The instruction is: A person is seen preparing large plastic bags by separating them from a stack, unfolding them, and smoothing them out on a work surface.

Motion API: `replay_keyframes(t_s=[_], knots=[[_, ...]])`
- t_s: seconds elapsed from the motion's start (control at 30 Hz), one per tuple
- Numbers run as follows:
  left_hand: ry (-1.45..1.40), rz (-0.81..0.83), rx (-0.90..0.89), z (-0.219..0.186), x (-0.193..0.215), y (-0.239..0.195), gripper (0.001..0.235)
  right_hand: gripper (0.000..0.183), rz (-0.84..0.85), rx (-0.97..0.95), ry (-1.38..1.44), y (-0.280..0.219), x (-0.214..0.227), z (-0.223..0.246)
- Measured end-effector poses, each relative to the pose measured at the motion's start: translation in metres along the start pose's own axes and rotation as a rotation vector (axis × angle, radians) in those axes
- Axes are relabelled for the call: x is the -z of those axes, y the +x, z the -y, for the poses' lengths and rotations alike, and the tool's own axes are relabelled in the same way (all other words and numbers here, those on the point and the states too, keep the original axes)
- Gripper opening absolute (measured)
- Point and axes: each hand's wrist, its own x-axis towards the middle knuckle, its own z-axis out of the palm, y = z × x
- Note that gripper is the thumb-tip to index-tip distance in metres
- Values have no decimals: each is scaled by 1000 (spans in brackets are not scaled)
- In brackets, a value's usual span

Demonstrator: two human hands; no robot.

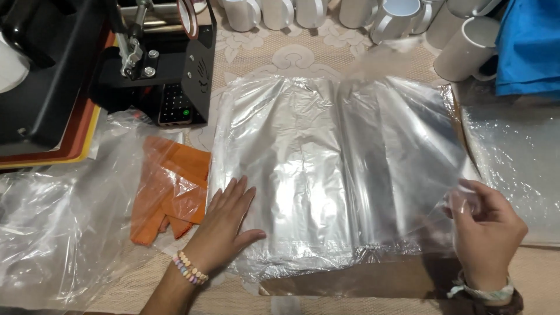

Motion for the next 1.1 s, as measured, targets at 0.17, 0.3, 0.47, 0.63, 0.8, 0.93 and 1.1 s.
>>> replay_keyframes(t_s=[0.17, 0.3, 0.47, 0.63, 0.8, 0.93, 1.1], knots=[[102, -21, -50, 20, -13, 6, 93, 32, -90, -160, -233, -19, 28, -44], [172, -28, -33, 15, -15, 9, 93, 35, -196, 168, -696, -35, 47, -64], [206, -54, -73, 13, -22, 12, 93, 39, 21, 636, -575, -30, 32, -9], [225, -45, -57, 17, -23, 12, 93, 85, 621, 616, -817, -33, -10, -33], [193, -25, 7, 30, -23, 2, 97, 84, 756, -38, -1258, 4, 9, -30], [171, 55, 65, 8, 5, -1, 101, 79, 637, 54, -1539, 23, -19, -4], [160, -130, -45, -11, 34, 49, 100, 67, 952, 731, -596, 55, -117, 102]])
